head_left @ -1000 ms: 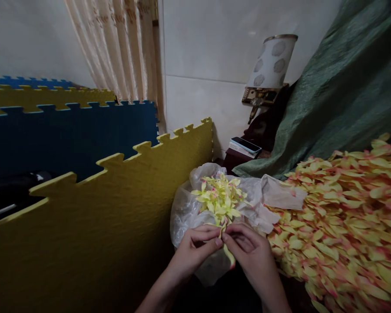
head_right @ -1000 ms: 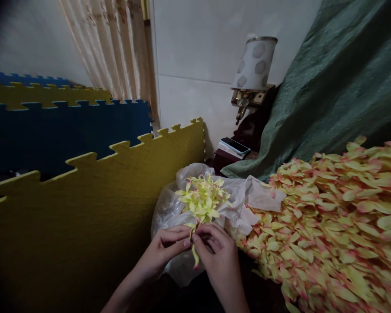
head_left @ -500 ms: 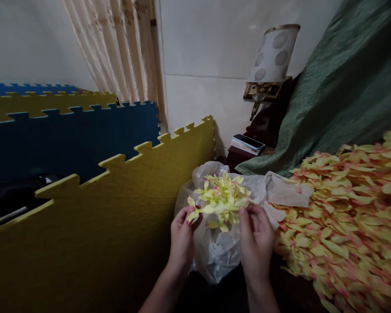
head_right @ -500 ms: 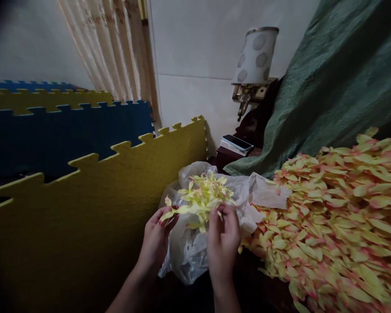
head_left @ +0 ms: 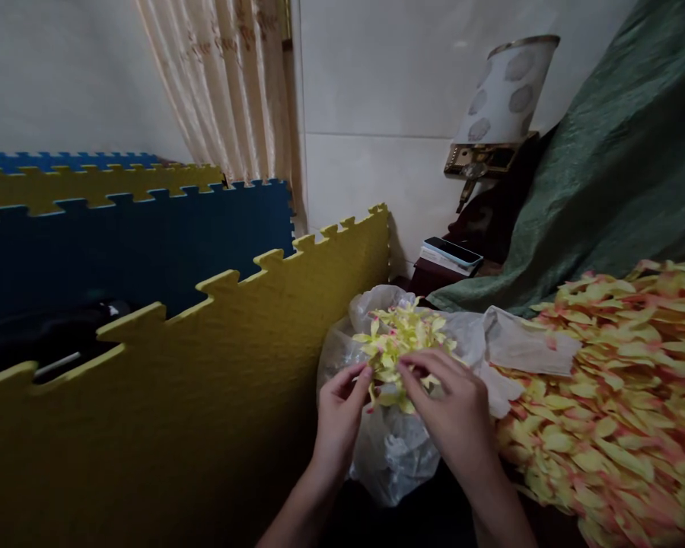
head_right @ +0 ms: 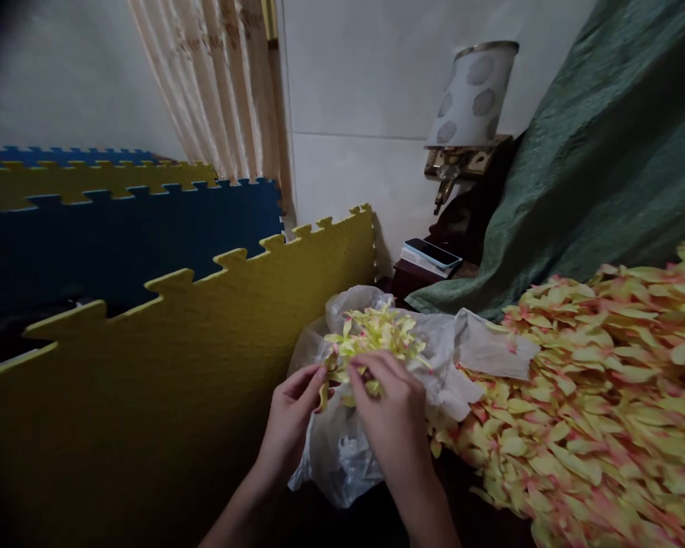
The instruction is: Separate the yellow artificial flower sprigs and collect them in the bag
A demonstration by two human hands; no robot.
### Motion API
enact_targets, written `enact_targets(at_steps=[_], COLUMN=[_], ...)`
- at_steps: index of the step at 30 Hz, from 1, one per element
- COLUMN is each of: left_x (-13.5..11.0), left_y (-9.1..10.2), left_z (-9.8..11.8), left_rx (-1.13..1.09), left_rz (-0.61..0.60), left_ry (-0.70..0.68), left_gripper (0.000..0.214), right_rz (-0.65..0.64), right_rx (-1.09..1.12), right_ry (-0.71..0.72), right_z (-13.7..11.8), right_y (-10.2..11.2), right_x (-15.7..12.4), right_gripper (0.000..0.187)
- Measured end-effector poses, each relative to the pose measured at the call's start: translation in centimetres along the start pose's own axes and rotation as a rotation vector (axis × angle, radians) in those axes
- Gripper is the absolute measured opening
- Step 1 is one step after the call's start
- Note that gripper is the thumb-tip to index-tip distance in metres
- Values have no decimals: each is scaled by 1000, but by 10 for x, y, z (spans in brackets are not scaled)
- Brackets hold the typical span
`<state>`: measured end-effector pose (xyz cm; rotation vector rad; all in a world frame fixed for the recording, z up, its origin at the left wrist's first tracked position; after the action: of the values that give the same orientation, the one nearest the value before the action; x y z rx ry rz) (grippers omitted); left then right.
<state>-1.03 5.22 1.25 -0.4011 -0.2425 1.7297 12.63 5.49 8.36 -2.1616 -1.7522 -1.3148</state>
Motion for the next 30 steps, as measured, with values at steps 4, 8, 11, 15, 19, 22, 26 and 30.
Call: enact_targets(at_steps=[4, 8, 11, 15, 19, 22, 26, 30], left_x=[-10, -16, -17, -16, -15, -15, -16, -17], left_y=[-1, -1, -3, -7, -8, -8, -7, -8], left_z=[6, 7, 7, 6, 6, 5, 5, 4], left_rx=[72, 161, 192, 192, 221, 226, 193, 155], left_rz=[-260, -386, -417, -459, -482, -487, -469, -462], left_ry=[18, 46, 44, 48, 20, 6, 16, 81], left_gripper=[24, 22, 20, 19, 17, 15, 11, 17], right_rz=[-131, -75, -64, -75, -93, -119, -154, -129], right_rx=[392, 570, 605, 644, 678, 695, 656, 585], right_ry=[-265, -440, -496, -537, -593, -643, -655, -526], right_z=[1, 13, 16, 17, 21, 22, 22, 17], right_y=[-4, 0, 3, 5, 6, 7, 8, 8], right_x=[-29, -40, -40, -41, -43, -43, -43, -45], right_gripper=[6, 15, 19, 21, 21, 22, 18, 11])
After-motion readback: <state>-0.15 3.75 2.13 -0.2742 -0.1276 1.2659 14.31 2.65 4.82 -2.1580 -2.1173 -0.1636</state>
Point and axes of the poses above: each hand's wrist, its own x-axis towards the middle knuckle, its own y-axis out of the back of the hand, z = x × y, the point moved 3 cm from there along x, towards the middle knuckle, and after that the axes turned 6 degrees about x, right-handed, at the moved point
